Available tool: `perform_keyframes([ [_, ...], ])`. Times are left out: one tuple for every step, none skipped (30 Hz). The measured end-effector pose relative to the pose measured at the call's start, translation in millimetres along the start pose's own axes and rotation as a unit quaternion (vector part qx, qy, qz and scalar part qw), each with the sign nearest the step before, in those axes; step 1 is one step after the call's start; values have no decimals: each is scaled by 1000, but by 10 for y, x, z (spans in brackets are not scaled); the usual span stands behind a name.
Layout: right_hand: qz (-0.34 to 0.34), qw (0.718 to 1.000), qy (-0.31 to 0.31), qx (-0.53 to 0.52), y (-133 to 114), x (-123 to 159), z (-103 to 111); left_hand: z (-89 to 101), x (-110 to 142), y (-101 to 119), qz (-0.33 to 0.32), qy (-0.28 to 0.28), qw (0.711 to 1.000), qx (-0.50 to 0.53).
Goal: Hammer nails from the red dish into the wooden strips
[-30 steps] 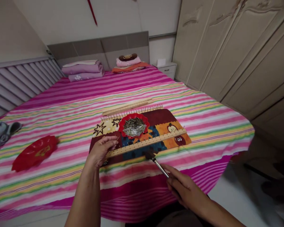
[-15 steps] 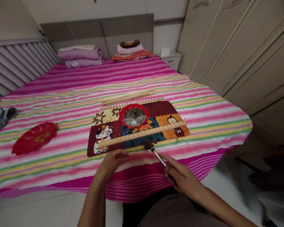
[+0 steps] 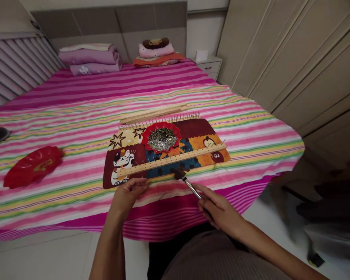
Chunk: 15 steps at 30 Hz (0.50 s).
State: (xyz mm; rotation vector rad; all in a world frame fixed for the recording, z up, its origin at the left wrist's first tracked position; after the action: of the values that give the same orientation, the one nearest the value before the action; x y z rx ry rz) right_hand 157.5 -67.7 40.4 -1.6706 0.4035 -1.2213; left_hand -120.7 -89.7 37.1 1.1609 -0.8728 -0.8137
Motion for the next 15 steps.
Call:
perform_keyframes([
  [3, 1000, -1, 1, -5, 0, -4, 28, -3, 11, -7, 23, 1000, 1],
  [5, 1000, -2, 4, -9, -1, -7, 60, -10, 22, -15, 46, 999, 4],
  [7, 1000, -1, 6, -12, -2, -9, 96, -24, 33, -24, 71, 997, 10],
  [8, 1000, -1, 9, -13, -4, -10, 134, -43, 45, -35, 102, 994, 17],
  [8, 1000, -1, 12, -13, -7, -10, 174, -68, 58, -49, 139, 989, 24],
  [8, 1000, 0, 13, -10, -10, -11, 210, -97, 71, -64, 174, 982, 28],
  [8, 1000, -1, 13, -7, -14, -12, 241, -132, 83, -79, 207, 975, 30],
  [7, 1000, -3, 12, -3, -17, -14, 265, -171, 93, -92, 232, 968, 33],
  [6, 1000, -6, 9, 0, -20, -17, 279, -214, 100, -101, 249, 962, 38],
  [5, 1000, -8, 8, 3, -23, -20, 286, -260, 103, -106, 257, 960, 45],
  [4, 1000, -10, 6, 5, -24, -24, 285, -309, 102, -108, 258, 959, 51],
  [3, 1000, -11, 4, 5, -25, -27, 281, -357, 94, -108, 260, 958, 55],
  [3, 1000, -11, 2, 6, -24, -30, 275, -404, 81, -107, 263, 957, 54],
  [3, 1000, -10, -1, 6, -23, -32, 269, -450, 62, -105, 264, 958, 47],
  [5, 1000, -10, -5, 6, -21, -34, 266, -492, 37, -101, 263, 959, 37],
])
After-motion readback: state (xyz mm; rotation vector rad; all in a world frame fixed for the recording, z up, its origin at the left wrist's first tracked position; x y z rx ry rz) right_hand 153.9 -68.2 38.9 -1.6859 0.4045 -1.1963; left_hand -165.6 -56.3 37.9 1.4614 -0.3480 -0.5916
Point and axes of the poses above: each hand's wrist, its own x-axis away from the middle knuckle, its own z-axis out of the back of the hand, y = z × x, the point moved 1 cm from there along -x, towards the middle knuckle, and after that the axes turned 12 degrees about -z, right-handed, at the moved point
